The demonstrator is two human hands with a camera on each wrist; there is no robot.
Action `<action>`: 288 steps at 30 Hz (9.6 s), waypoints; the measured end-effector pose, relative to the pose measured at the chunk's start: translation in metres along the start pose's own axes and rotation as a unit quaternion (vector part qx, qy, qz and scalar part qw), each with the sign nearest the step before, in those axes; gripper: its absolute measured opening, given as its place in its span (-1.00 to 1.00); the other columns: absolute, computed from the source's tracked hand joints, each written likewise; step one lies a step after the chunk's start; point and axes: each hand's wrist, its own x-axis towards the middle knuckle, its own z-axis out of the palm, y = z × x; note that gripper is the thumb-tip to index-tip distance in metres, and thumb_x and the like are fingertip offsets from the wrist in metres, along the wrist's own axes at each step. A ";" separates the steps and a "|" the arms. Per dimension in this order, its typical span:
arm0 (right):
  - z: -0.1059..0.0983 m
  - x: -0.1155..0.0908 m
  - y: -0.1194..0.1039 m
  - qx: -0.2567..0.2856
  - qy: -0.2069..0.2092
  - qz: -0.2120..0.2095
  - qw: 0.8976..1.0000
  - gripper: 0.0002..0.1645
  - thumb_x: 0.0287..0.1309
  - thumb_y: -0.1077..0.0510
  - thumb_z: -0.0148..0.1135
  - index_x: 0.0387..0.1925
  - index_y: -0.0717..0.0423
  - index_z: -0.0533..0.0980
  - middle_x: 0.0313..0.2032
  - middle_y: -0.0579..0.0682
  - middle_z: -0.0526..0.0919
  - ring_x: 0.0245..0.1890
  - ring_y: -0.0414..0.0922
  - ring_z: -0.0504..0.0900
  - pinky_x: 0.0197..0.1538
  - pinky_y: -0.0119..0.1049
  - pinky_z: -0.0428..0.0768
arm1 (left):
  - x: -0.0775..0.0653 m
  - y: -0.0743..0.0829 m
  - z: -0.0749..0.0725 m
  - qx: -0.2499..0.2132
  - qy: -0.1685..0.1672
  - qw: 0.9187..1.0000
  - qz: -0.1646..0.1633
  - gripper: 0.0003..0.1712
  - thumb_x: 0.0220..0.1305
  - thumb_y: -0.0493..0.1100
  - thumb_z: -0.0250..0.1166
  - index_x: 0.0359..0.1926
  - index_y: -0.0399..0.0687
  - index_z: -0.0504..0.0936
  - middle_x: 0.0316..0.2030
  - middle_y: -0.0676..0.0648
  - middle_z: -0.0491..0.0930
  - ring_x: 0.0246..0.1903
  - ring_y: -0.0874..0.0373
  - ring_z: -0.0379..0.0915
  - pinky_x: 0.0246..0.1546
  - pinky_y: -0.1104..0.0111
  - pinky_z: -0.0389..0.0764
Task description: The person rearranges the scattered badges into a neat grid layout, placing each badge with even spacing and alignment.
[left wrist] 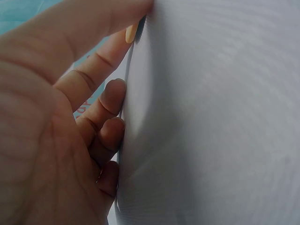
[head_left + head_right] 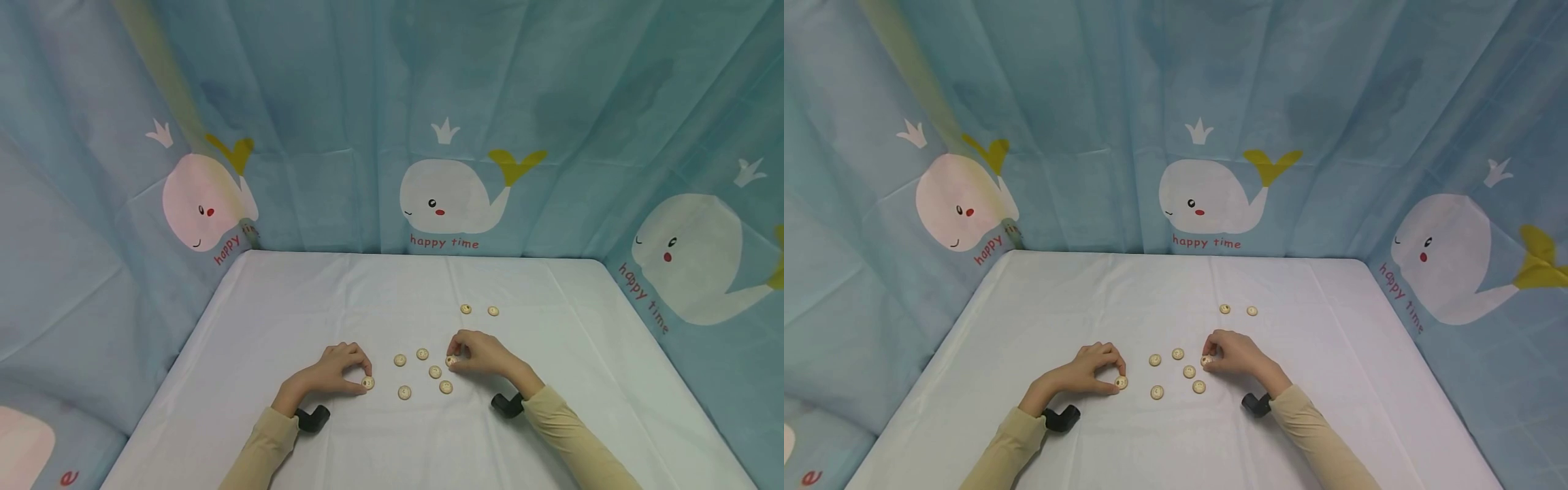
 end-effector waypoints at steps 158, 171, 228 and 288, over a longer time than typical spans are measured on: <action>-0.051 -0.025 0.137 0.026 0.180 0.182 0.966 -0.68 0.07 0.19 0.27 -0.16 0.31 0.50 -0.27 0.18 0.48 -0.37 -0.03 0.47 -0.35 -0.27 0.43 | -0.001 -0.001 0.000 0.005 0.008 1.000 0.010 -0.73 0.01 0.17 0.37 -0.27 0.33 0.53 -0.26 0.24 0.35 -0.25 0.30 0.16 0.03 0.04 0.12; -0.048 -0.029 0.124 0.037 0.198 0.150 0.968 -0.74 0.05 0.24 0.30 -0.19 0.27 0.53 -0.32 0.12 0.50 -0.41 -0.10 0.44 -0.39 -0.33 0.40 | -0.002 0.004 -0.002 -0.002 0.005 1.000 0.004 -0.74 0.02 0.15 0.37 -0.27 0.32 0.53 -0.26 0.23 0.35 -0.25 0.30 0.15 0.03 0.06 0.10; -0.012 -0.018 0.054 0.084 0.148 0.063 0.983 -0.78 0.04 0.15 0.33 -0.22 0.03 0.57 -0.34 -0.09 0.52 -0.42 -0.24 0.45 -0.38 -0.38 0.43 | -0.002 0.003 -0.002 -0.014 0.006 1.000 0.004 -0.75 0.02 0.14 0.37 -0.27 0.33 0.53 -0.26 0.24 0.35 -0.25 0.29 0.16 0.02 0.07 0.09; 0.018 -0.026 -0.007 0.067 0.022 -0.074 0.995 -0.77 -0.01 -0.11 0.34 -0.33 -0.14 0.55 -0.41 -0.25 0.49 -0.45 -0.33 0.39 -0.35 -0.47 0.40 | -0.002 0.004 -0.004 -0.011 0.001 1.000 0.004 -0.76 0.03 0.14 0.36 -0.28 0.35 0.52 -0.24 0.20 0.37 -0.22 0.26 0.18 0.02 0.05 0.09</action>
